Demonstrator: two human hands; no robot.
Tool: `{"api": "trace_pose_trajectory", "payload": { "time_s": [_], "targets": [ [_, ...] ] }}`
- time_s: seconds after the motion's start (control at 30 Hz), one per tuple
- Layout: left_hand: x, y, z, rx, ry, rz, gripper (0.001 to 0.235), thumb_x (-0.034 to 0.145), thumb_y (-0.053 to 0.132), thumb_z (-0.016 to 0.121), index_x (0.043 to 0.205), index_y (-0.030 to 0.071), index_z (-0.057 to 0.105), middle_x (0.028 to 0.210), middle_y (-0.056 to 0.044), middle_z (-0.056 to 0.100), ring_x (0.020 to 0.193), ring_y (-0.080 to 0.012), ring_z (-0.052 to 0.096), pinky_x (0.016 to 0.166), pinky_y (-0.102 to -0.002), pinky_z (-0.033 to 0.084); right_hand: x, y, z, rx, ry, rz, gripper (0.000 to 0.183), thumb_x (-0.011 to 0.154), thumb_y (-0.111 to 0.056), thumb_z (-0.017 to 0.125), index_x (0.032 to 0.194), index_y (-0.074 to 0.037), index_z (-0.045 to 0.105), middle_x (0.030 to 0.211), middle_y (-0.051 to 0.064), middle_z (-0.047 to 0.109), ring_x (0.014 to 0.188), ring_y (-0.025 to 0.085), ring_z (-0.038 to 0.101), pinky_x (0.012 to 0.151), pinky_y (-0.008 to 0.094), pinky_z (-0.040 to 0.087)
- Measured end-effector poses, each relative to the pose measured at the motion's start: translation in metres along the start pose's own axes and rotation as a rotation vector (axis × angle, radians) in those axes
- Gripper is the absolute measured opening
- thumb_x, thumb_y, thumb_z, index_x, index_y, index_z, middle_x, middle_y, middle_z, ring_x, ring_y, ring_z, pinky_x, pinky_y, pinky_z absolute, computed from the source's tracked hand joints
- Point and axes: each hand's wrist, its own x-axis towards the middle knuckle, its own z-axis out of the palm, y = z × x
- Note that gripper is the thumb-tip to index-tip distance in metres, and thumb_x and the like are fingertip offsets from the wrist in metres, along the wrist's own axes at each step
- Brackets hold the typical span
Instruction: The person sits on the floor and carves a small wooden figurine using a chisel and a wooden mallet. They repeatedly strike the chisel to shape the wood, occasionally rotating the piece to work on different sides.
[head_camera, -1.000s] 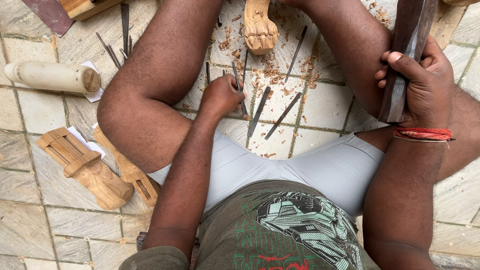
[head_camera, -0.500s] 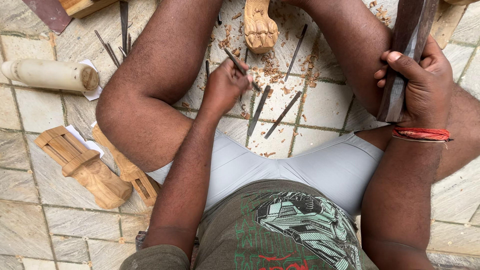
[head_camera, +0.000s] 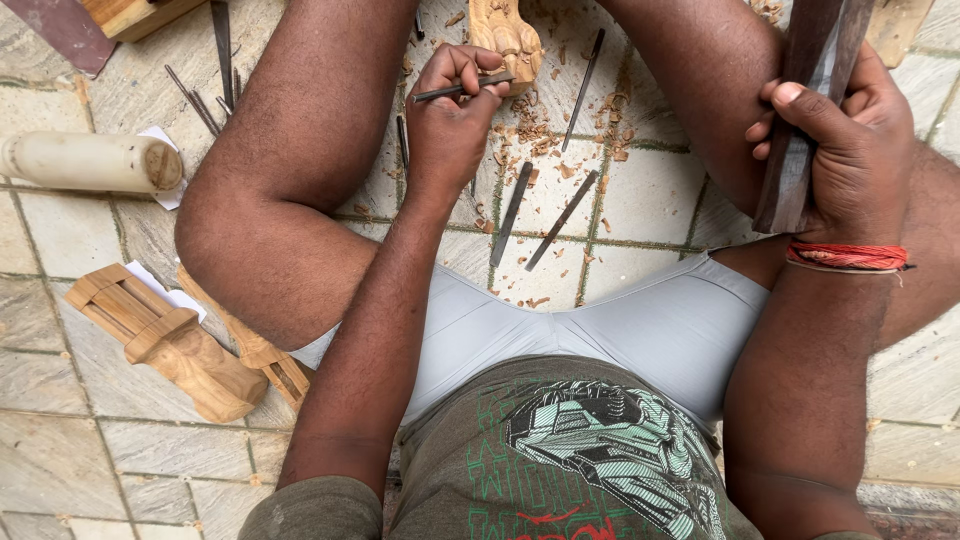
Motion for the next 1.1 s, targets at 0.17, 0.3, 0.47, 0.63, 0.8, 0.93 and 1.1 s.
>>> {"api": "trace_pose_trajectory", "payload": {
  "time_s": [0.17, 0.3, 0.47, 0.63, 0.8, 0.93, 1.1],
  "targets": [
    [0.002, -0.001, 0.001, 0.002, 0.074, -0.091, 0.026, 0.099, -0.001, 0.072, 0.086, 0.009, 0.052, 0.114, -0.013, 0.069, 0.109, -0.0175, 0.071, 0.091, -0.026, 0.067, 0.002, 0.0, 0.0, -0.038, -0.009, -0.005, 0.046, 0.103, 0.002, 0.073, 0.147, 0.006, 0.058, 0.094, 0.013, 0.073, 0.069, 0.015, 0.073, 0.061, 0.024, 0.061],
    [0.006, 0.007, 0.001, -0.126, 0.184, -0.244, 0.016, 0.091, 0.004, 0.074, 0.097, 0.01, 0.061, 0.1, -0.012, 0.073, 0.09, -0.0166, 0.075, 0.074, -0.026, 0.069, 0.002, 0.0, 0.0, -0.056, -0.014, -0.011, 0.046, 0.102, 0.001, 0.072, 0.146, 0.004, 0.058, 0.093, 0.011, 0.073, 0.068, 0.014, 0.072, 0.06, 0.023, 0.06],
    [0.024, 0.018, -0.001, 0.225, 0.103, 0.069, 0.015, 0.099, 0.013, 0.075, 0.109, 0.01, 0.065, 0.099, -0.005, 0.077, 0.088, -0.0138, 0.079, 0.072, -0.026, 0.071, -0.001, 0.002, -0.004, -0.039, -0.021, 0.001, 0.039, 0.107, 0.003, 0.071, 0.143, 0.006, 0.057, 0.095, 0.013, 0.072, 0.071, 0.016, 0.072, 0.062, 0.024, 0.06],
    [0.06, 0.024, -0.011, 0.743, -0.141, 0.454, 0.019, 0.1, 0.023, 0.079, 0.105, 0.008, 0.069, 0.093, -0.007, 0.078, 0.082, -0.0173, 0.078, 0.067, -0.033, 0.064, -0.002, -0.001, 0.0, -0.089, -0.054, -0.049, 0.047, 0.104, 0.001, 0.072, 0.148, 0.004, 0.056, 0.097, 0.011, 0.071, 0.071, 0.015, 0.072, 0.065, 0.025, 0.061],
    [0.068, 0.024, -0.016, 0.79, -0.305, 0.383, 0.011, 0.104, 0.014, 0.073, 0.108, 0.004, 0.069, 0.087, -0.01, 0.075, 0.076, -0.0202, 0.076, 0.061, -0.035, 0.061, -0.016, -0.001, 0.011, -0.287, -0.172, -0.273, 0.056, 0.104, 0.001, 0.076, 0.152, 0.006, 0.048, 0.102, 0.01, 0.065, 0.083, 0.016, 0.069, 0.078, 0.028, 0.063],
    [0.065, 0.023, -0.013, 0.821, -0.306, 0.393, 0.009, 0.108, 0.012, 0.072, 0.106, 0.004, 0.07, 0.084, -0.012, 0.072, 0.077, -0.0213, 0.074, 0.061, -0.036, 0.06, -0.023, -0.007, 0.024, -0.694, -0.296, -0.735, 0.056, 0.102, 0.009, 0.08, 0.146, 0.009, 0.047, 0.104, 0.018, 0.059, 0.093, 0.025, 0.062, 0.085, 0.038, 0.058],
    [0.063, 0.023, -0.009, 0.95, -0.275, 0.506, 0.014, 0.103, 0.012, 0.073, 0.113, 0.004, 0.069, 0.083, -0.013, 0.071, 0.071, -0.0229, 0.073, 0.054, -0.036, 0.058, -0.021, -0.024, 0.045, -0.958, -0.25, -0.949, 0.047, 0.095, 0.004, 0.078, 0.137, 0.001, 0.056, 0.117, 0.015, 0.064, 0.106, 0.026, 0.067, 0.091, 0.037, 0.056]
  ]
}}
